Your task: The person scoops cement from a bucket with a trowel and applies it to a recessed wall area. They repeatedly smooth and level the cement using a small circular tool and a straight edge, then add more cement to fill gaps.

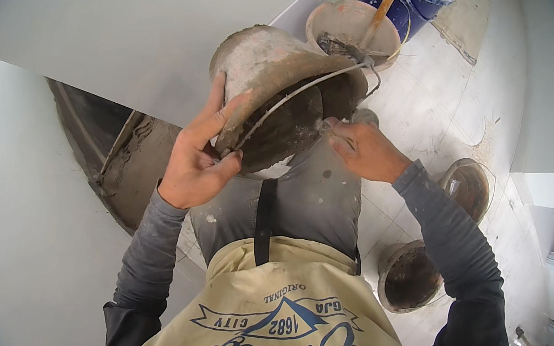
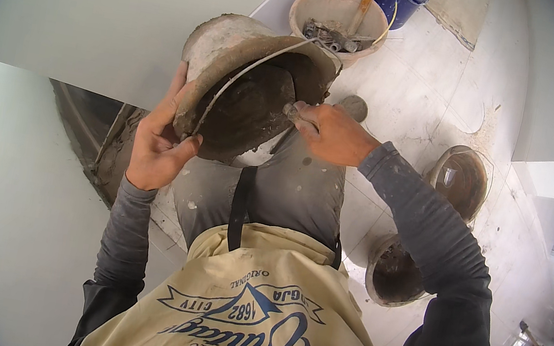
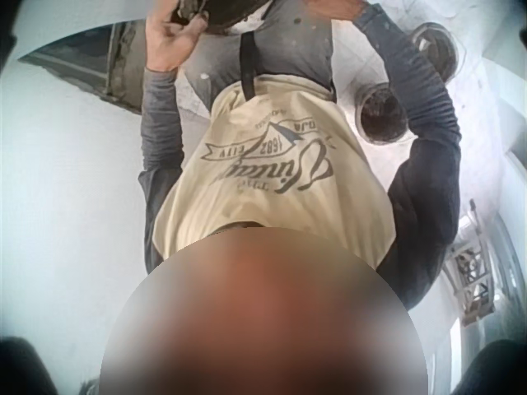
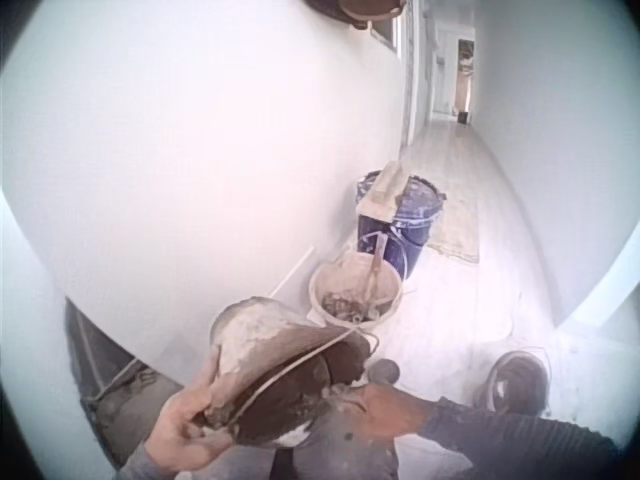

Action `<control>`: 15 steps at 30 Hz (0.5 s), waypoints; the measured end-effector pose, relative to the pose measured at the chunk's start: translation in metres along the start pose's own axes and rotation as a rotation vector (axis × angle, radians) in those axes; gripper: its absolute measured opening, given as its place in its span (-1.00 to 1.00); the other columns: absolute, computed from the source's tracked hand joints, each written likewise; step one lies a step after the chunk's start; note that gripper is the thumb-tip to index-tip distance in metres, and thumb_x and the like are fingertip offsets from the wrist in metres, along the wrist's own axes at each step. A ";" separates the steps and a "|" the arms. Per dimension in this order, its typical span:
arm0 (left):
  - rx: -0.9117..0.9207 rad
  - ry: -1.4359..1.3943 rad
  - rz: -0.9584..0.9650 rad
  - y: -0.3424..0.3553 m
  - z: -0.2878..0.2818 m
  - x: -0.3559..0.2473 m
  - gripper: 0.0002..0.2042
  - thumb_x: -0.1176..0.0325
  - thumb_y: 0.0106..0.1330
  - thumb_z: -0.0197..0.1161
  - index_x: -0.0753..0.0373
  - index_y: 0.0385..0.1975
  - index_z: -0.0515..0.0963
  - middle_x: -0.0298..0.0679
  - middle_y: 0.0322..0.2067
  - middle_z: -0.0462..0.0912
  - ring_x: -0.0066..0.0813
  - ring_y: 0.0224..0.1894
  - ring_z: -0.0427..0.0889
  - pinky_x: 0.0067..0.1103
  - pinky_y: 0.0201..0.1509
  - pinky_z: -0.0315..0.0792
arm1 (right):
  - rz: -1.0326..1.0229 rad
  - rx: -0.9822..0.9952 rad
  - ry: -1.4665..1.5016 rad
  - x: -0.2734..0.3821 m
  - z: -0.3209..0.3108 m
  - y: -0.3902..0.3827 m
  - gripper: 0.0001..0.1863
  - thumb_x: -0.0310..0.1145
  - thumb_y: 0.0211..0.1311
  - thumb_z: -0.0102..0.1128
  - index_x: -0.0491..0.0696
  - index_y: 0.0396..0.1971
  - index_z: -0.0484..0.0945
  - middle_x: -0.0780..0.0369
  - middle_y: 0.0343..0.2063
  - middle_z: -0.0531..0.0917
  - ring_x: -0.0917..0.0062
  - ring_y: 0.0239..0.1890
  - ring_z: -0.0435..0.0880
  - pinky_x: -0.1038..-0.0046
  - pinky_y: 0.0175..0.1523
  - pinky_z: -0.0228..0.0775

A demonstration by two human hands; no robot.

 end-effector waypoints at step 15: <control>-0.100 -0.386 -0.290 -0.024 -0.012 0.075 -0.18 0.79 0.06 0.20 0.28 0.42 0.14 -0.20 0.31 0.35 -0.47 0.26 0.40 -0.51 0.34 0.27 | 0.157 0.237 0.764 -0.046 0.093 0.000 -0.50 -0.19 0.48 0.03 -0.08 0.31 0.35 0.38 -0.57 0.49 0.78 -0.65 0.42 0.62 -0.61 0.31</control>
Point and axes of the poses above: each hand's wrist, its own y-axis towards the middle knuckle, its own z-axis out of the palm, x = y × z, the point moved 8 cm from there along y, towards the middle knuckle
